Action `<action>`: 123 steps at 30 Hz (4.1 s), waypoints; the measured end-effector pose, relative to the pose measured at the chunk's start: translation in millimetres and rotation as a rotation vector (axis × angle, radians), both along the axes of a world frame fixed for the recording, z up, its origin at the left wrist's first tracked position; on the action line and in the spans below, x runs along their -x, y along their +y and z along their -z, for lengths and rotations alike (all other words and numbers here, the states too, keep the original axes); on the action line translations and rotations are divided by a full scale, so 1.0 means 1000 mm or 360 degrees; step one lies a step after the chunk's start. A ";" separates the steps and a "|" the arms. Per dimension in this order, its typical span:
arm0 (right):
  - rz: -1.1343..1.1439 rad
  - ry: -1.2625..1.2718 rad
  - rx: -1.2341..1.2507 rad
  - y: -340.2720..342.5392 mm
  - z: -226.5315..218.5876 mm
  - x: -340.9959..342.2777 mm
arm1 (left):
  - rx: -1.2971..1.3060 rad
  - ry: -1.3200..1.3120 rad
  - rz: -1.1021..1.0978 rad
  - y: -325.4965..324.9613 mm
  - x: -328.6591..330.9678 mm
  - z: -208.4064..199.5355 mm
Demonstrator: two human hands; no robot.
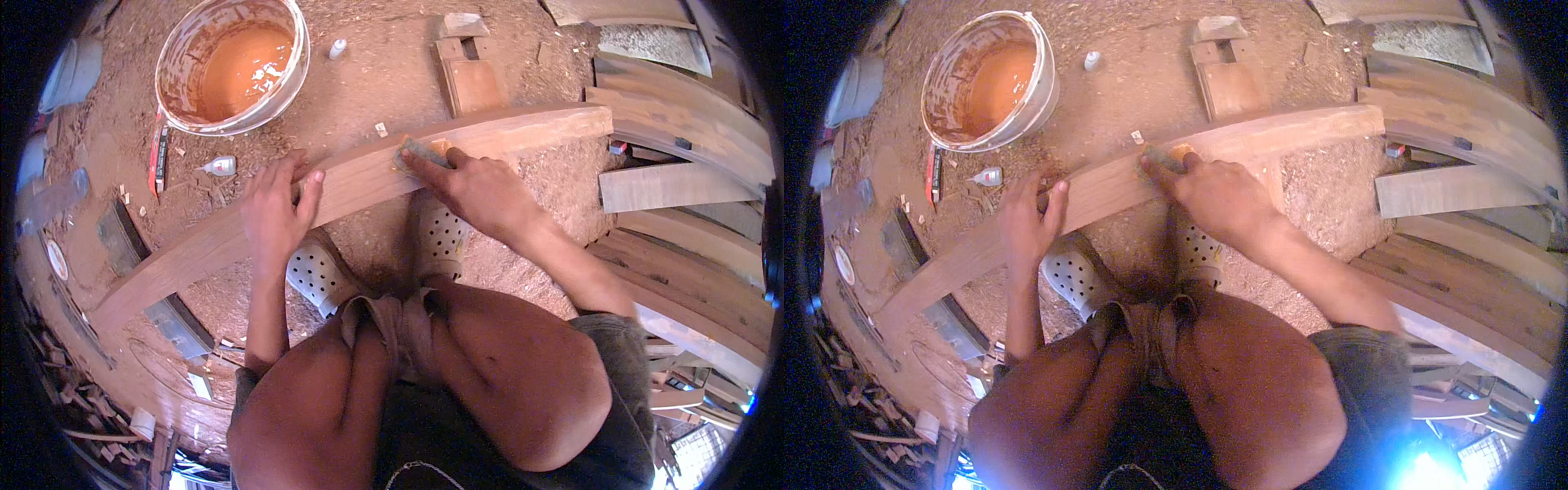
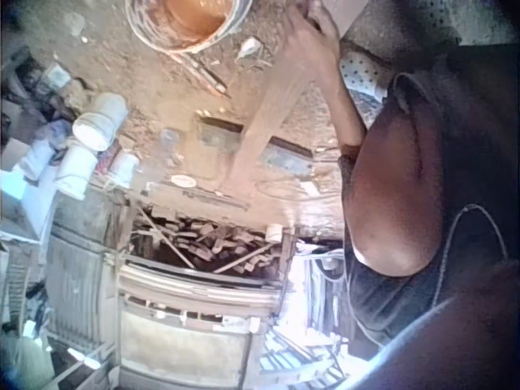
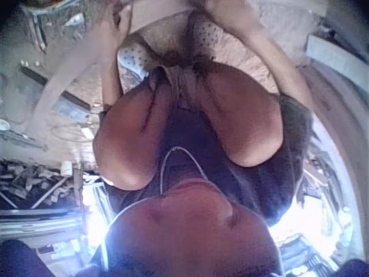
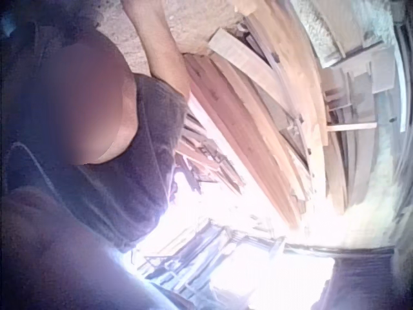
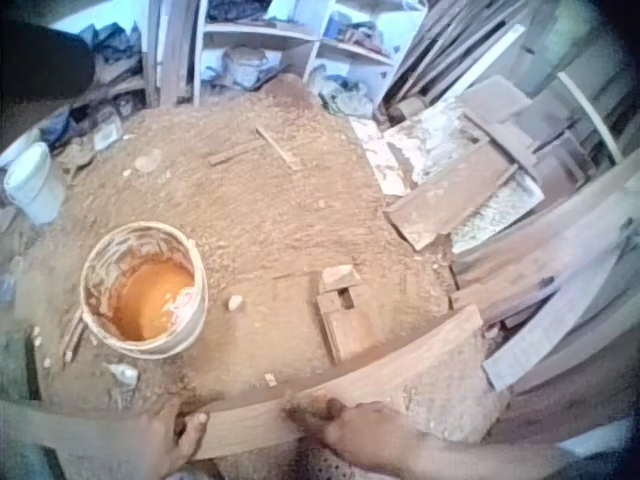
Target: The person applies a brown finish to a long, curved wooden piece using a small brush. They repeatedly dip the brush into a bucket of finish and spread it along the wood's surface, occasionally adjusting the wood's position on the floor.
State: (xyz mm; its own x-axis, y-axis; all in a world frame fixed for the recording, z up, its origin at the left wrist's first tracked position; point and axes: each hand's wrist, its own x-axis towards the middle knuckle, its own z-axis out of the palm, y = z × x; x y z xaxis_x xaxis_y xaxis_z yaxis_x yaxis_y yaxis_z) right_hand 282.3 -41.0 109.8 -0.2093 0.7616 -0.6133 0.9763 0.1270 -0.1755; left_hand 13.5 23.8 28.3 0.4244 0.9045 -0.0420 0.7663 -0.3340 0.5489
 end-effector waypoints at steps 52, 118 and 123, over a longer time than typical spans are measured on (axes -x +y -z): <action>-0.0010 0.0539 -0.0277 -0.043 0.007 0.018 | -0.0063 0.0081 0.0024 -0.006 0.007 0.008; 0.1560 0.0528 -0.0522 -0.078 0.024 0.105 | -0.0098 -0.0134 -0.0043 -0.004 0.065 0.010; 0.1439 0.0445 -0.0747 -0.085 0.051 0.117 | 0.0035 -0.0263 -0.0120 -0.005 0.059 0.008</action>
State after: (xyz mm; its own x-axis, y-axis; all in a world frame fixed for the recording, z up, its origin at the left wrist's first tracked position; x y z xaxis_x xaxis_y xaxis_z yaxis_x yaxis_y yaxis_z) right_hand 164.8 -125.9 58.5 0.4662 0.8531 -0.2343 0.6739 -0.5141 -0.5306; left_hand -45.8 18.4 20.6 0.3579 0.9338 0.0024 0.6876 -0.2653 0.6759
